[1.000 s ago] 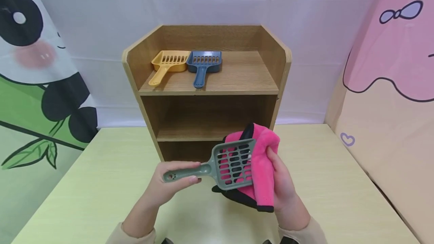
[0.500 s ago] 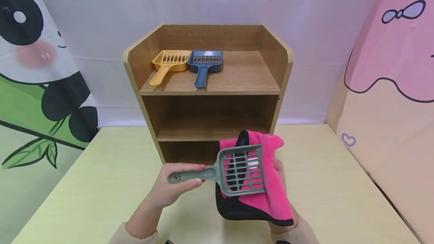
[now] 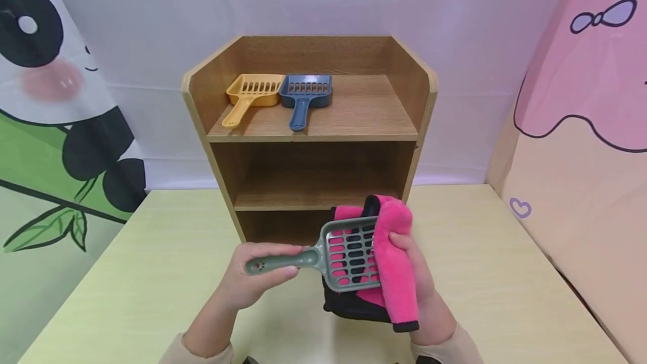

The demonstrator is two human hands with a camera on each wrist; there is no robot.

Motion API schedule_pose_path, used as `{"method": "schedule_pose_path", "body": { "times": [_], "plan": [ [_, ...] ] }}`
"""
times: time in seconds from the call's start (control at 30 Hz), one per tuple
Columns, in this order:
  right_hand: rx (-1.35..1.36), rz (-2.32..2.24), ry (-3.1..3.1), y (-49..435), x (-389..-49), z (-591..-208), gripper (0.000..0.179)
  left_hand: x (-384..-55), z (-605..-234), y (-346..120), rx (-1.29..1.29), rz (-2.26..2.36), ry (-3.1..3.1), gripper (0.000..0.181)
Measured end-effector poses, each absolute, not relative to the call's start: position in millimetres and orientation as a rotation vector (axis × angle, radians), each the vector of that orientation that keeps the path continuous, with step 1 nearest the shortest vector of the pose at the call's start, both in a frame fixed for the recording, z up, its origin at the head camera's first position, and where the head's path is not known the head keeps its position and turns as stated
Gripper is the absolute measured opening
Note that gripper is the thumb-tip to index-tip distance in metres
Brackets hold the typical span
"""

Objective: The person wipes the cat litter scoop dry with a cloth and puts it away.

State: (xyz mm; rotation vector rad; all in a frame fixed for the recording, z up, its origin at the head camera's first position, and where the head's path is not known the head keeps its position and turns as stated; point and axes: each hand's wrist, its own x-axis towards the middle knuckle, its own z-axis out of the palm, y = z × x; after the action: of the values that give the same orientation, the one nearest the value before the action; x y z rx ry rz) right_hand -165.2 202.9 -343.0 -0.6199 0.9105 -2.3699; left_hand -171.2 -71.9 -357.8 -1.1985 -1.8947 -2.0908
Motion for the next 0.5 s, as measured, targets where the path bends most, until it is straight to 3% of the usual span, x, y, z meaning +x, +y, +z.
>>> {"method": "schedule_pose_path", "body": {
  "times": [0.27,0.5],
  "plan": [
    [-0.179,-2.257,1.409,205.8,-165.8,-335.3,0.031,-171.4,-356.4,-73.8,-1.185,-1.997,-1.920,0.027],
    [-0.201,-2.266,1.499,205.9,-165.4,-334.2,0.031,-171.7,-358.3,-74.2,-1.154,-1.986,-1.941,0.027]
  ]
}}
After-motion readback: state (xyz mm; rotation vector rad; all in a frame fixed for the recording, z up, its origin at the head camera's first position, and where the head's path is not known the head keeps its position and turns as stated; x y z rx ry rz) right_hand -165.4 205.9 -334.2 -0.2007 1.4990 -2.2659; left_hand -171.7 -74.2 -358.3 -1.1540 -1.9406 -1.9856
